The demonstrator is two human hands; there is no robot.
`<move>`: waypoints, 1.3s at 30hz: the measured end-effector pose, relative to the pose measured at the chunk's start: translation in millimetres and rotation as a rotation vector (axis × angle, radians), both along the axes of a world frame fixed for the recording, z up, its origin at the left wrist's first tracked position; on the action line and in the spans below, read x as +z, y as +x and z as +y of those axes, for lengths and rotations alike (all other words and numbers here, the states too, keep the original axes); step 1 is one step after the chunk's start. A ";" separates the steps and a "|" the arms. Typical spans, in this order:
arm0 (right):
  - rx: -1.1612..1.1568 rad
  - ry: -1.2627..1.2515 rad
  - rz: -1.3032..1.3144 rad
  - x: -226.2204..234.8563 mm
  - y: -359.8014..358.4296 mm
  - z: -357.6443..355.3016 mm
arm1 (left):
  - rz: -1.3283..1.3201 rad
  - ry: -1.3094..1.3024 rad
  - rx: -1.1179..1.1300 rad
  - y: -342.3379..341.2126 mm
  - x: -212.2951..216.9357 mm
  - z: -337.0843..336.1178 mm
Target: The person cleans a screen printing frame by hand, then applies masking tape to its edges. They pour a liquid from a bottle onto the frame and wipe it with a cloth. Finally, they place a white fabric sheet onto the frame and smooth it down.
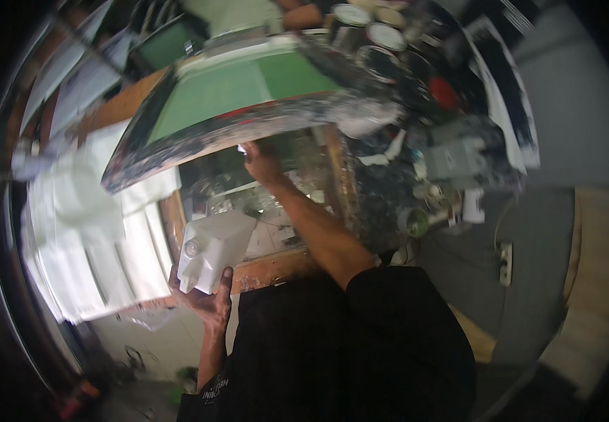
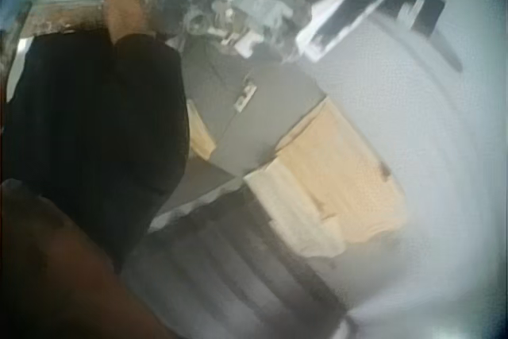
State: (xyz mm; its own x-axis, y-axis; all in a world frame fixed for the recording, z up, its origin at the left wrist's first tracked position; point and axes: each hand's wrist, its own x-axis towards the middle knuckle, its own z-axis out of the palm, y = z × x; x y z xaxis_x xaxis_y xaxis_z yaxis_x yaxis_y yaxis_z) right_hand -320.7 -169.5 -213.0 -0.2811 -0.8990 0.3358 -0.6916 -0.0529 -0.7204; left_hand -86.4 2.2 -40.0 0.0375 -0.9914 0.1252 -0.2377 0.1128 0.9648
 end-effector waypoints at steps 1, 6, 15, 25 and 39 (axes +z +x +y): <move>-0.140 0.052 -0.156 10.2 -2.4 7.2 | -0.096 -0.094 -0.107 -7.9 4.0 -9.6; -0.111 0.022 -0.640 64.4 -8.6 143.3 | -0.067 -0.182 -0.497 -65.5 32.2 -37.7; -0.457 0.038 -1.991 63.3 -2.8 370.4 | 0.108 -0.333 -0.944 -272.3 35.6 -21.7; -0.246 0.180 -1.529 134.0 23.7 404.6 | 0.102 -0.001 -0.891 -451.1 -62.7 -27.7; -0.369 0.404 -0.474 97.1 -61.2 322.8 | -0.520 -0.302 -0.366 -107.0 -129.7 -137.8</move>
State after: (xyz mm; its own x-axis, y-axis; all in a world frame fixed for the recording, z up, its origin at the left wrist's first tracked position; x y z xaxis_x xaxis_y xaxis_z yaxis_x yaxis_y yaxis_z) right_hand -381.9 153.3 -115.9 -0.6233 -0.7454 -0.2363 -0.2212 0.4579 -0.8610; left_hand -193.5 -135.6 -169.7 -0.4315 -0.8481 0.3076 -0.5553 0.5184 0.6503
